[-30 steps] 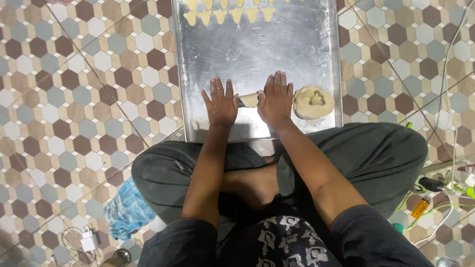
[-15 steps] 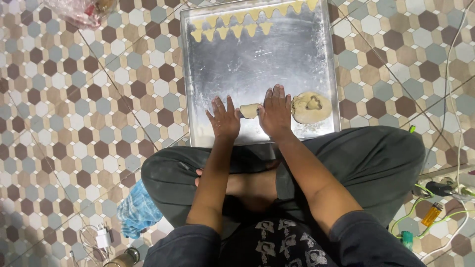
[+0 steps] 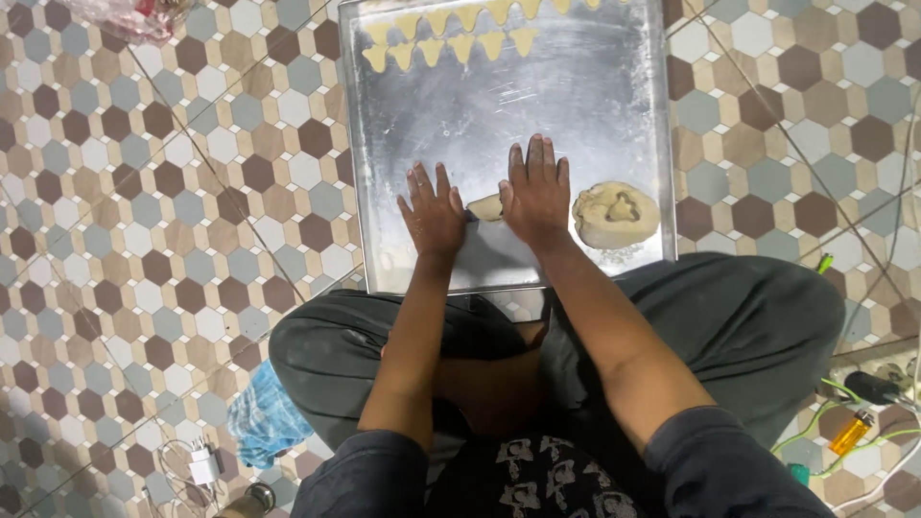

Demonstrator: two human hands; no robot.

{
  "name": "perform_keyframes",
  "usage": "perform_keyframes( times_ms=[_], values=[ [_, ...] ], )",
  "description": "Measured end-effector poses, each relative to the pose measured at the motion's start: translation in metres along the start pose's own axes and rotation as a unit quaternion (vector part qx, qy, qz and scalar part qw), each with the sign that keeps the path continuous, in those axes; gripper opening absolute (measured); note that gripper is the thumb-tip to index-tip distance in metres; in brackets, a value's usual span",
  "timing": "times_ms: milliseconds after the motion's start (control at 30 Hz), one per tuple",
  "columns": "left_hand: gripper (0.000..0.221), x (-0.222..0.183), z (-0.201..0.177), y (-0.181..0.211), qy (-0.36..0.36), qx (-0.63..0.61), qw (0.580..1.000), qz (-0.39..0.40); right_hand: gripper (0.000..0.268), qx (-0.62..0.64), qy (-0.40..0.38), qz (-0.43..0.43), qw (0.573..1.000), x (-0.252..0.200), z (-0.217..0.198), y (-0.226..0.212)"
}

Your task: Rolling out dough and cutting it into shapes using a mold on a baking tray

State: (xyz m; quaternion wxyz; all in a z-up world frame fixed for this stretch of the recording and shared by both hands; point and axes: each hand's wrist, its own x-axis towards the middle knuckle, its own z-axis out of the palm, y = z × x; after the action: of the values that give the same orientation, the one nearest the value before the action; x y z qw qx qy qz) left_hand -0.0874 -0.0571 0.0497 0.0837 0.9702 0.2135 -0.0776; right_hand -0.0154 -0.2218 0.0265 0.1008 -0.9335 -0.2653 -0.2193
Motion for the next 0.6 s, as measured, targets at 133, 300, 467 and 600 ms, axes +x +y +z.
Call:
perform_keyframes(
  times_ms=[133, 300, 467, 600],
  values=[
    [0.054, 0.009, -0.003, 0.001, 0.0, -0.026, 1.0, -0.002, 0.059, -0.027, 0.009, -0.015, 0.999, 0.012, 0.001, 0.001],
    [0.053, 0.022, -0.001, 0.0, 0.027, -0.025, 0.999, 0.002, 0.059, 0.028, -0.146, 0.026, 0.989, 0.032, -0.018, -0.003],
    [0.054, 0.035, -0.004, 0.001, 0.02, -0.03, 0.999, -0.008, 0.061, 0.041, -0.255, 0.073, 0.963, 0.054, -0.032, -0.008],
    [0.054, 0.048, -0.007, 0.003, 0.025, -0.035, 0.999, -0.017, 0.063, 0.041, -0.353, 0.115, 0.928, 0.073, -0.034, -0.011]
  ],
)
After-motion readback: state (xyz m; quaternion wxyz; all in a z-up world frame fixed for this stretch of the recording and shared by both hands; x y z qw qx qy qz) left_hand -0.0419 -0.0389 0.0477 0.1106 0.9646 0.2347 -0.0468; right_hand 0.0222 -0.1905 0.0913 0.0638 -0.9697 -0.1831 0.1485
